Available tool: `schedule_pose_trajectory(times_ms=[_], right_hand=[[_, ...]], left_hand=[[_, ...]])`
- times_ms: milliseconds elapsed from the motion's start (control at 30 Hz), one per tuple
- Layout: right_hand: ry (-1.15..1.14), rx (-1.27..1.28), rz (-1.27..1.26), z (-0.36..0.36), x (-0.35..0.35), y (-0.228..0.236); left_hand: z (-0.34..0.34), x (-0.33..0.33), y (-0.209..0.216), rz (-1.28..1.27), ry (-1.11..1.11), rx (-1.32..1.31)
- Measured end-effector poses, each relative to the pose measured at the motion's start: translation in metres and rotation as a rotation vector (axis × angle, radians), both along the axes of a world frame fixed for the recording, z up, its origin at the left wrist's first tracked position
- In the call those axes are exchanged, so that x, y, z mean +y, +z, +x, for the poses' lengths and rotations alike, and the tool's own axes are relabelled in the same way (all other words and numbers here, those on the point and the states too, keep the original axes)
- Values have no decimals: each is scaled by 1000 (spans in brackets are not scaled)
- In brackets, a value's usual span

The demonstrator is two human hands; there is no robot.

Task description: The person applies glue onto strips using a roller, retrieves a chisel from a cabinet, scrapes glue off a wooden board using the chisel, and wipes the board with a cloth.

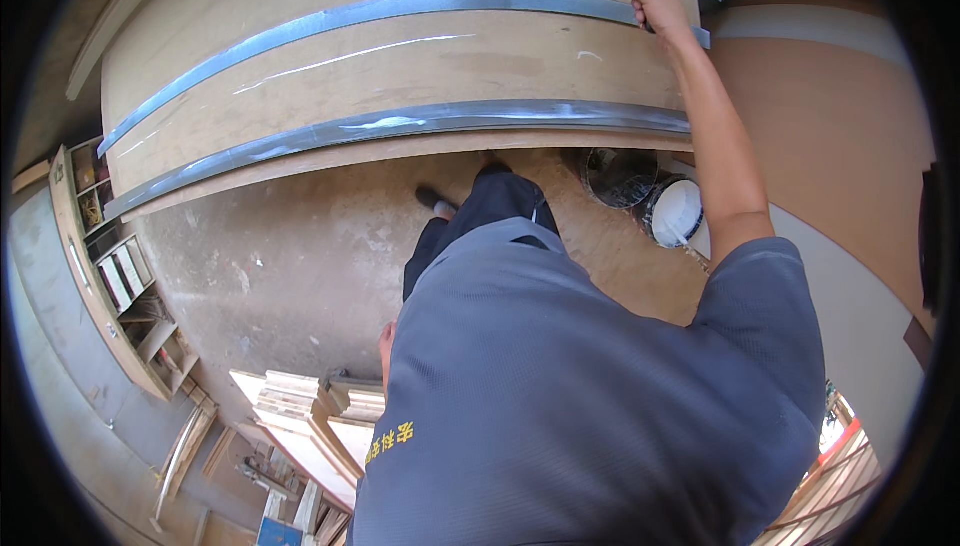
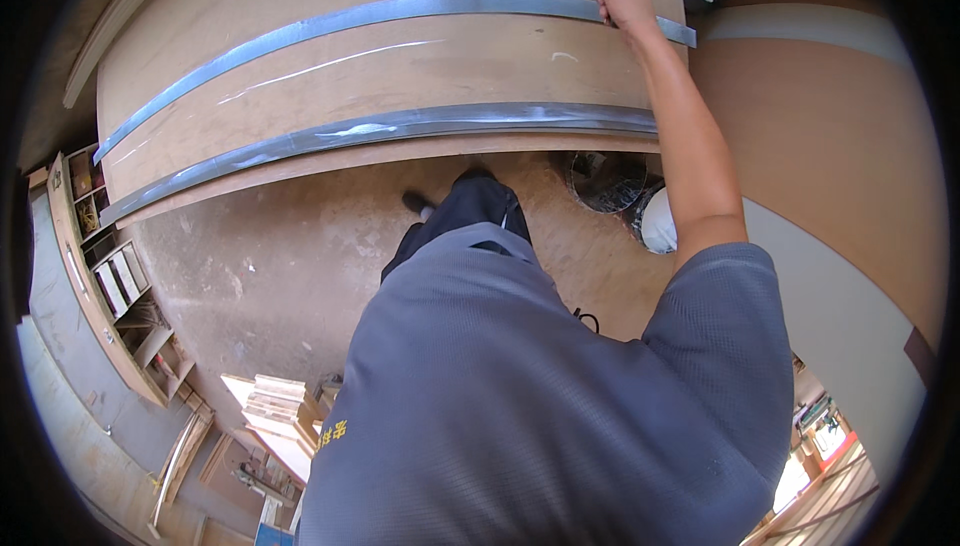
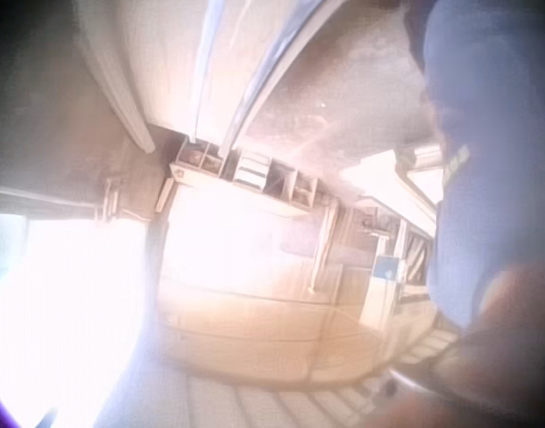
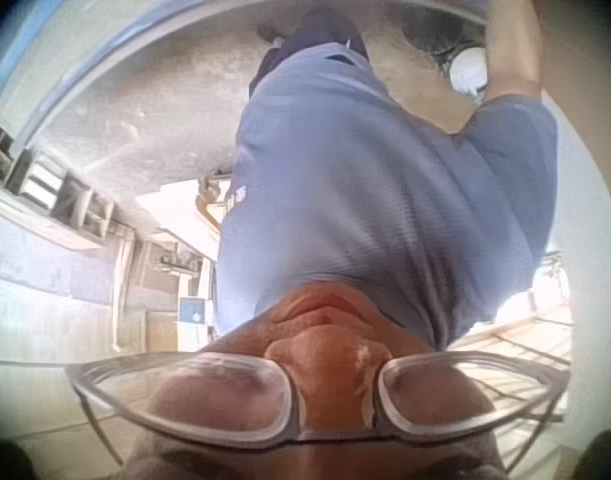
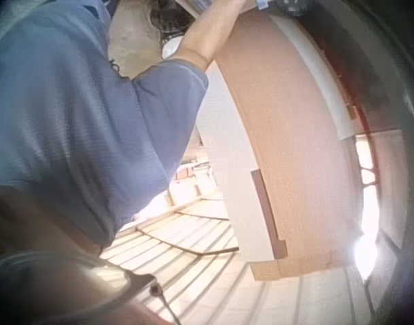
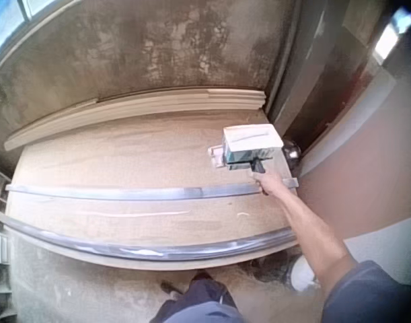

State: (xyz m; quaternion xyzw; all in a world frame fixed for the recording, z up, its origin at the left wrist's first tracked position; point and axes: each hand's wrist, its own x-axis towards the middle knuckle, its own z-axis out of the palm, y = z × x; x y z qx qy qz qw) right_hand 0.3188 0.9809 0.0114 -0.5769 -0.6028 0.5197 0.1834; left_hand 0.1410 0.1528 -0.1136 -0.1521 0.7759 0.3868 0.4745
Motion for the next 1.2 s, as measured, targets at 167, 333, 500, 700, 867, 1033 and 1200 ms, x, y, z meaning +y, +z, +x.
schedule_pose_trajectory(times_ms=[167, 333, 500, 700, 867, 1033, 1200], right_hand=[[-4, 89, -53, -23, 26, -4], [21, 42, -36, -25, 29, 7], [161, 14, 4, -9, -39, 24], [552, -351, 135, 42, -101, -3], [831, -545, 24, 32, -144, 0], [925, -689, 95, 0, -173, -21], [1026, -731, 151, -113, -208, -25]], left_hand=[[-44, 82, 35, -8, -52, -45], [-80, 187, 94, -68, -101, 72], [-83, 197, 69, 32, -227, 234], [-82, 208, 51, 101, -253, 125], [-81, 169, 41, 31, -234, 68], [-94, 121, 24, 53, -164, 23], [-123, 67, 11, 65, -115, -11]])
